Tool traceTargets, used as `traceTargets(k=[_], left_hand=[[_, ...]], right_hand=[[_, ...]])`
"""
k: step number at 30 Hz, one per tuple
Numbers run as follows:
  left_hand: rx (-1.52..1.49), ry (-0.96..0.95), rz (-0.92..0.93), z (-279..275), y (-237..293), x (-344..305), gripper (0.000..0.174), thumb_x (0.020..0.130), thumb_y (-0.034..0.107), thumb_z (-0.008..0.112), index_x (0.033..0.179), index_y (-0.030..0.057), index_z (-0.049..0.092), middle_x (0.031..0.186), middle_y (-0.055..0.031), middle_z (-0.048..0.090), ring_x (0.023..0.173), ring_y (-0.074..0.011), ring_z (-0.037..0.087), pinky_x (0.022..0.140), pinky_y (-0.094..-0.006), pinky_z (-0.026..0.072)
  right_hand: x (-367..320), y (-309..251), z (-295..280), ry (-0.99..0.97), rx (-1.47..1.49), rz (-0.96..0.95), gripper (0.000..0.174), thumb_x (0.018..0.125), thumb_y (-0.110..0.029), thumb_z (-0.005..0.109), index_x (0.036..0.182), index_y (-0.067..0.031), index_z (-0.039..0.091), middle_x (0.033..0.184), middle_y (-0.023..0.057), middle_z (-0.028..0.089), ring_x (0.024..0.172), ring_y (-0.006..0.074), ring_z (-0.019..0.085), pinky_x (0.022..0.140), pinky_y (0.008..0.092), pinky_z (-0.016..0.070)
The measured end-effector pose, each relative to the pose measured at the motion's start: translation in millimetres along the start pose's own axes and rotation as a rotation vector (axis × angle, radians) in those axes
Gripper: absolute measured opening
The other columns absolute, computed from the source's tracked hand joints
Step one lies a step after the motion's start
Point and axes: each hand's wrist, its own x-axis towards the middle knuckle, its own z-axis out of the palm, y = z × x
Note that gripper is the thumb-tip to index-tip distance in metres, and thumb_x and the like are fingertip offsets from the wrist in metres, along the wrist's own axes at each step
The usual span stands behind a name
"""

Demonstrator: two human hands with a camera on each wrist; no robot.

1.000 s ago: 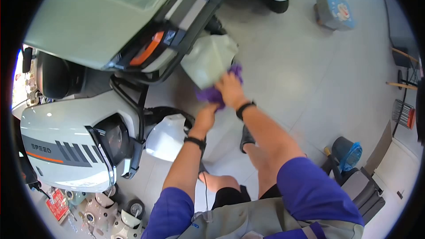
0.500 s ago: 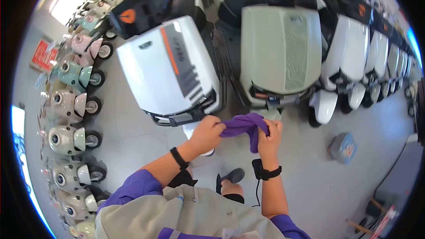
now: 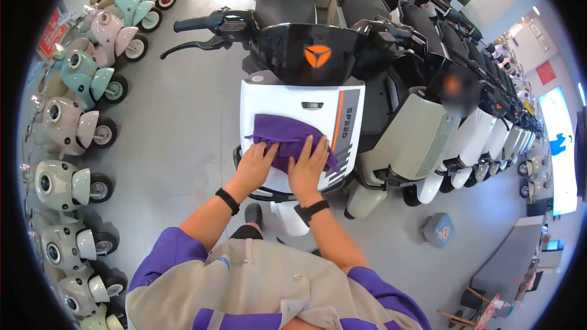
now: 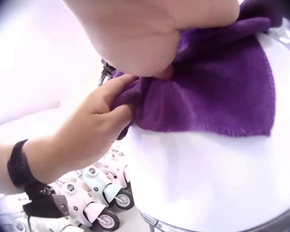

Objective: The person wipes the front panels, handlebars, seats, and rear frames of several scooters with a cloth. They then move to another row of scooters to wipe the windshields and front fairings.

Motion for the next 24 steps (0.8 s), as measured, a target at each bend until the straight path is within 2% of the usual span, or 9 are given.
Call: traceTargets(k=[6, 9, 11, 13, 15, 16, 19, 21, 24], left_hand=[[-0.095, 0.179, 0.004, -46, -16, 80, 0.053, 0.077, -0.002, 0.057, 0.129, -0.0025, 0.053, 0.105, -0.0199, 0.051, 0.096, -0.0367, 0.053, 0.083, -0.0428, 0.0477], [-0.114, 0.161, -0.012, -50, -24, 89, 0.048, 0.079, 0.003, 0.056, 0.127, -0.0032, 0.054, 0.101, -0.0181, 0.052, 0.094, -0.0345, 0.054, 0.08, -0.0417, 0.048], [-0.138, 0.002, -0.027, -40, -26, 56, 0.046, 0.081, 0.004, 0.056, 0.126, -0.0036, 0.055, 0.101, -0.0184, 0.052, 0.095, -0.0352, 0.054, 0.081, -0.0409, 0.0486], [-0.196, -0.219, 0.009, -30, -35, 9, 0.045, 0.082, 0.004, 0.055, 0.127, -0.0034, 0.055, 0.103, -0.0186, 0.053, 0.096, -0.0354, 0.055, 0.082, -0.0411, 0.0488], [-0.291, -0.273, 0.076, -33, -47, -30, 0.039, 0.084, 0.005, 0.055, 0.123, -0.0023, 0.058, 0.103, -0.0184, 0.054, 0.095, -0.0353, 0.055, 0.083, -0.0415, 0.0486], [-0.333, -0.296, 0.115, -43, -47, -35, 0.036, 0.086, 0.005, 0.055, 0.121, -0.0018, 0.059, 0.102, -0.0183, 0.055, 0.095, -0.0353, 0.055, 0.083, -0.0417, 0.0486], [-0.282, -0.143, -0.076, -105, -41, -1, 0.029, 0.087, 0.003, 0.055, 0.116, 0.0003, 0.063, 0.1, -0.0172, 0.057, 0.096, -0.0349, 0.056, 0.085, -0.0417, 0.048], [-0.183, 0.016, -0.094, -155, -33, 53, 0.026, 0.088, 0.001, 0.055, 0.112, 0.0014, 0.065, 0.097, -0.0173, 0.057, 0.098, -0.0353, 0.056, 0.086, -0.0416, 0.0473], [-0.162, 0.469, 0.122, -218, -22, 135, 0.042, 0.077, -0.007, 0.054, 0.117, 0.0033, 0.063, 0.106, -0.0149, 0.058, 0.105, -0.036, 0.054, 0.093, -0.0419, 0.0445]], right_hand=[[95, -29, -31, 0.144, -0.068, -0.11, 0.062, 0.09, -0.004, 0.06, 0.146, 0.0012, 0.034, 0.152, 0.0322, 0.027, 0.14, 0.0486, 0.029, 0.117, 0.0519, 0.0241], [89, -36, -21, 0.149, -0.106, -0.166, 0.053, 0.09, -0.002, 0.058, 0.141, -0.0003, 0.044, 0.148, 0.0313, 0.033, 0.137, 0.0488, 0.033, 0.116, 0.052, 0.0255], [53, -24, -4, 0.103, -0.074, -0.253, 0.044, 0.089, -0.002, 0.053, 0.133, -0.005, 0.056, 0.147, 0.0272, 0.039, 0.137, 0.0451, 0.037, 0.115, 0.0541, 0.028], [21, -4, 0, 0.066, -0.078, -0.387, 0.038, 0.086, -0.002, 0.054, 0.122, -0.0076, 0.064, 0.138, 0.0226, 0.048, 0.125, 0.0416, 0.048, 0.106, 0.0497, 0.0383], [14, 10, -6, -0.137, 0.033, -0.047, 0.032, 0.081, 0.001, 0.056, 0.11, -0.0082, 0.068, 0.12, 0.018, 0.056, 0.109, 0.0382, 0.054, 0.095, 0.0455, 0.0445], [17, 2, -26, 0.003, 0.066, -0.131, 0.031, 0.078, 0.003, 0.059, 0.106, -0.0071, 0.067, 0.107, 0.0172, 0.056, 0.099, 0.0376, 0.054, 0.088, 0.0438, 0.0463], [56, -21, -71, 0.079, 0.179, -0.078, 0.036, 0.074, 0.004, 0.064, 0.108, -0.0087, 0.066, 0.103, 0.0157, 0.052, 0.099, 0.0357, 0.053, 0.087, 0.043, 0.045], [97, -48, -109, 0.212, 0.151, -0.189, 0.037, 0.073, 0.004, 0.066, 0.108, -0.0087, 0.066, 0.103, 0.0151, 0.05, 0.1, 0.035, 0.052, 0.088, 0.0425, 0.0433], [158, -87, -161, 0.507, 0.147, -0.328, 0.043, 0.073, 0.005, 0.067, 0.114, -0.0099, 0.066, 0.106, 0.0158, 0.051, 0.102, 0.0353, 0.05, 0.091, 0.0437, 0.0417]])
